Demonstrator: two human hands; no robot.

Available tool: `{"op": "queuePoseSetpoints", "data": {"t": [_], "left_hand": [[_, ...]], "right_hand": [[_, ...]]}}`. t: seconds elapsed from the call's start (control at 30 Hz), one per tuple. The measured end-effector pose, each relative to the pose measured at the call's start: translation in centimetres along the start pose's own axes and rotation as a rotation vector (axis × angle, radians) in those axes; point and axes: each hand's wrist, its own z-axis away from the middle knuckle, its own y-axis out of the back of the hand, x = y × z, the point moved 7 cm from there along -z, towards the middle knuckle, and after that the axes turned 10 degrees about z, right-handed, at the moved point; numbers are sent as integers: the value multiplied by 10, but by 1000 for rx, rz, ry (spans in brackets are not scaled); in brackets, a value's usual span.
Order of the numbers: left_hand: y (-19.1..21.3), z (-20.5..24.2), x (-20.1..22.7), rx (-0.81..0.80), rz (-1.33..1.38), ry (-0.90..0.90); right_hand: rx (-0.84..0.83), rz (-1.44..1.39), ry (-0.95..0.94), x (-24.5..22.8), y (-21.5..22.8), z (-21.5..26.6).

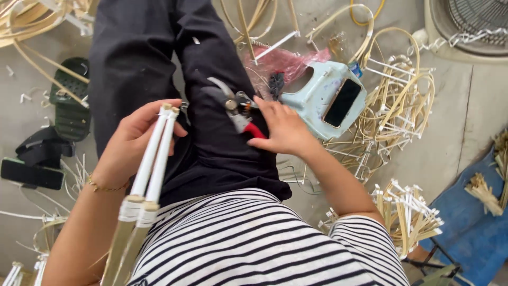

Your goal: The recorder is assembling and cutting bamboo components to create a frame or structure.

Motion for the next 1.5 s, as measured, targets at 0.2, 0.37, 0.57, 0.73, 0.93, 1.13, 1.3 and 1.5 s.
{"op": "queuePoseSetpoints", "data": {"t": [0.2,0.37,0.57,0.73,0.93,1.13,1.3,1.5], "left_hand": [[-8,9,2,-113,-79,-72],[-22,23,-1,-181,-110,-54],[-23,33,4,-121,-373,-41],[-26,32,7,-96,-383,-26],[-31,24,5,-101,-444,12],[-23,12,-9,-98,-328,-20],[-17,5,-15,-105,-344,-4],[-2,-1,-1,-141,-79,-90]], "right_hand": [[-420,-668,-347,32,-38,35],[-863,-1003,-534,-30,-38,56],[-570,-866,-52,-72,17,22],[-565,-687,36,-83,22,14],[-548,-686,-25,-83,22,8],[-479,-799,-30,-67,-20,7],[-329,-726,-20,-55,-39,4],[-196,-619,-121,-14,-77,6]]}}
